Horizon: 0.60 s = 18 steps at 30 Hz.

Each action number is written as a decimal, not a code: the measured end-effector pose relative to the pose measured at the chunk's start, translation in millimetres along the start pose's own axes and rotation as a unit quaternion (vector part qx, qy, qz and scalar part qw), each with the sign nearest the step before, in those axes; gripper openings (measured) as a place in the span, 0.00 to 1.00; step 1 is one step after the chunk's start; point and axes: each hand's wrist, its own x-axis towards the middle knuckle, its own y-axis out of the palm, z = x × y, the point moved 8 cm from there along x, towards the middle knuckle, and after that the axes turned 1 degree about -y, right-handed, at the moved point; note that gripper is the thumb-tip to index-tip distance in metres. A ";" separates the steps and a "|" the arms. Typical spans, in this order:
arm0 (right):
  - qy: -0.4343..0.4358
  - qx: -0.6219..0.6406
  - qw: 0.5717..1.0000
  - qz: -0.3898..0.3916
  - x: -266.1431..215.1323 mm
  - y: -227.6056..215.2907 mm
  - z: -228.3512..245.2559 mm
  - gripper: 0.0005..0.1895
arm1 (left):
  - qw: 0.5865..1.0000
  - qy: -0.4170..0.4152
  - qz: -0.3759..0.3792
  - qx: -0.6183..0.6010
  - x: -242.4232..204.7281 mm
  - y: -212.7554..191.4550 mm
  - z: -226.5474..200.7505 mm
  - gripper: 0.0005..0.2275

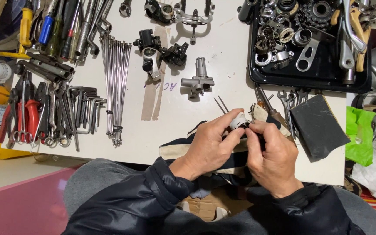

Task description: The person disassembles a small cylindrical electrical component, removes a black circular part, and uses sandpaper to smooth its edges. They then reassemble the component by inserting the part back into the housing and connecting wires.

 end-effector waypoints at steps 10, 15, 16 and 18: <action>-0.063 -0.070 0.995 -0.027 -10.2 9.3 -0.1 0.02 | 0.996 0.059 -0.051 0.050 -0.6 2.2 -17.1 0.17; -0.077 -0.088 0.992 -0.043 -9.0 10.4 3.8 0.02 | 0.994 0.070 -0.057 0.061 0.2 0.4 -22.0 0.16; -0.078 -0.088 0.992 -0.043 -10.1 11.0 4.7 0.02 | 0.994 0.069 -0.059 0.061 -0.5 1.0 -22.2 0.16; -0.077 -0.108 0.990 -0.051 -12.7 10.9 6.1 0.02 | 0.995 0.055 -0.060 0.058 -1.4 2.2 -20.1 0.17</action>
